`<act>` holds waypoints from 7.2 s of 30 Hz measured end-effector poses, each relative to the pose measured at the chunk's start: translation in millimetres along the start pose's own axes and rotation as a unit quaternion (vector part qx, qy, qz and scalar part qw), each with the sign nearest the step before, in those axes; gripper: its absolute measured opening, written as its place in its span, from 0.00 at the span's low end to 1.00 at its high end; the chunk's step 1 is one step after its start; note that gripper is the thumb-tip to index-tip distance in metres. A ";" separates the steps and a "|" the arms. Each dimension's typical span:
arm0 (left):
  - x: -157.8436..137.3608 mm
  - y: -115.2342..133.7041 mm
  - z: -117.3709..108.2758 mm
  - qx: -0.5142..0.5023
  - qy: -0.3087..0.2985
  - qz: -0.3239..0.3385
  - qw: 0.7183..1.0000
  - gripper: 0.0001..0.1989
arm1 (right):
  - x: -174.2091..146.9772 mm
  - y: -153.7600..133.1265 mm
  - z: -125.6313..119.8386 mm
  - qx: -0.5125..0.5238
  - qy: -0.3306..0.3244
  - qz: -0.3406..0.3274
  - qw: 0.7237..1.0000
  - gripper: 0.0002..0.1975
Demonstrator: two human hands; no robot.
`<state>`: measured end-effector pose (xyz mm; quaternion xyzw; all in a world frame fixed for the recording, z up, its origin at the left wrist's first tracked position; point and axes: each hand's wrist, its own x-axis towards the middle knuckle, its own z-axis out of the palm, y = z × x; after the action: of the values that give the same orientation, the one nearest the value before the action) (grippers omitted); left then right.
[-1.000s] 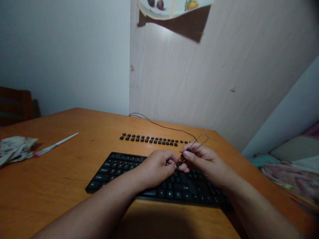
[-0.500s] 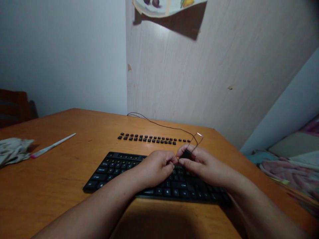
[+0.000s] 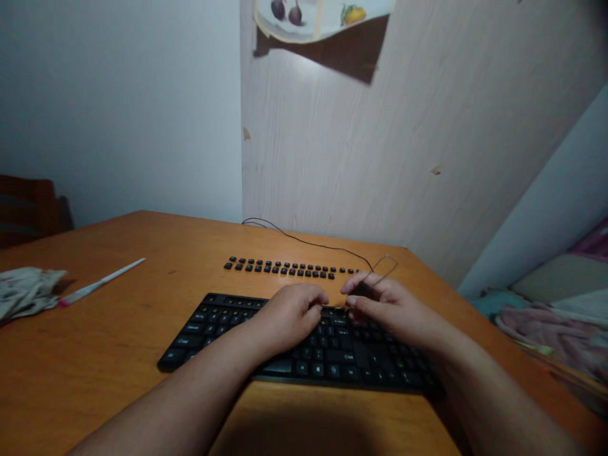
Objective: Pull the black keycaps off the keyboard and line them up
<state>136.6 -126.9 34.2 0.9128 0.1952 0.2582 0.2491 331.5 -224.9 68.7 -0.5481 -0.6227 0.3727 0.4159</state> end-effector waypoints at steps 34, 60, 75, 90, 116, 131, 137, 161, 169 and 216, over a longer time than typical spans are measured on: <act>-10.8 11.7 -3.6 0.090 -0.088 0.002 0.992 0.16 | -1.3 5.1 -10.5 -0.044 -0.002 0.071 0.996 0.13; -11.6 14.1 -4.0 0.076 -0.093 -0.016 0.993 0.15 | -4.6 -1.2 -4.0 -0.206 -0.045 0.018 0.977 0.11; -12.3 9.7 -3.0 0.056 -0.083 -0.023 0.995 0.17 | -2.3 7.6 -6.5 -0.199 -0.053 0.019 0.978 0.12; -11.8 11.7 -4.9 0.053 -0.090 -0.033 0.994 0.16 | -5.7 7.6 -16.0 -0.206 -0.079 0.023 0.975 0.12; -10.5 7.0 -2.8 0.042 -0.087 -0.028 0.995 0.18 | -5.7 4.2 1.1 -0.285 -0.059 -0.046 0.956 0.09; -11.6 4.1 -3.1 0.046 -0.083 -0.017 0.995 0.17 | -4.7 8.0 3.9 -0.302 -0.041 -0.080 0.949 0.14; -11.5 3.1 -3.5 0.031 -0.084 -0.017 0.996 0.17 | -1.0 15.6 0.0 -0.235 -0.018 -0.067 0.969 0.20; -7.1 11.6 -11.2 -0.075 -0.061 -0.048 0.994 0.15 | 1.4 9.6 -10.5 -0.041 0.041 0.035 0.998 0.16; -3.7 15.4 -1.4 -0.295 -0.024 -0.148 0.944 0.20 | -0.6 6.8 0.7 0.010 0.059 0.022 0.998 0.14; 3.5 11.9 -2.4 -0.339 0.138 -0.249 0.897 0.06 | -1.0 7.5 39.5 -0.231 0.142 -0.247 0.930 0.10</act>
<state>140.8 -133.8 43.8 0.6498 0.3495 0.3618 0.5699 297.7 -225.3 46.8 -0.5056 -0.7414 0.0220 0.4407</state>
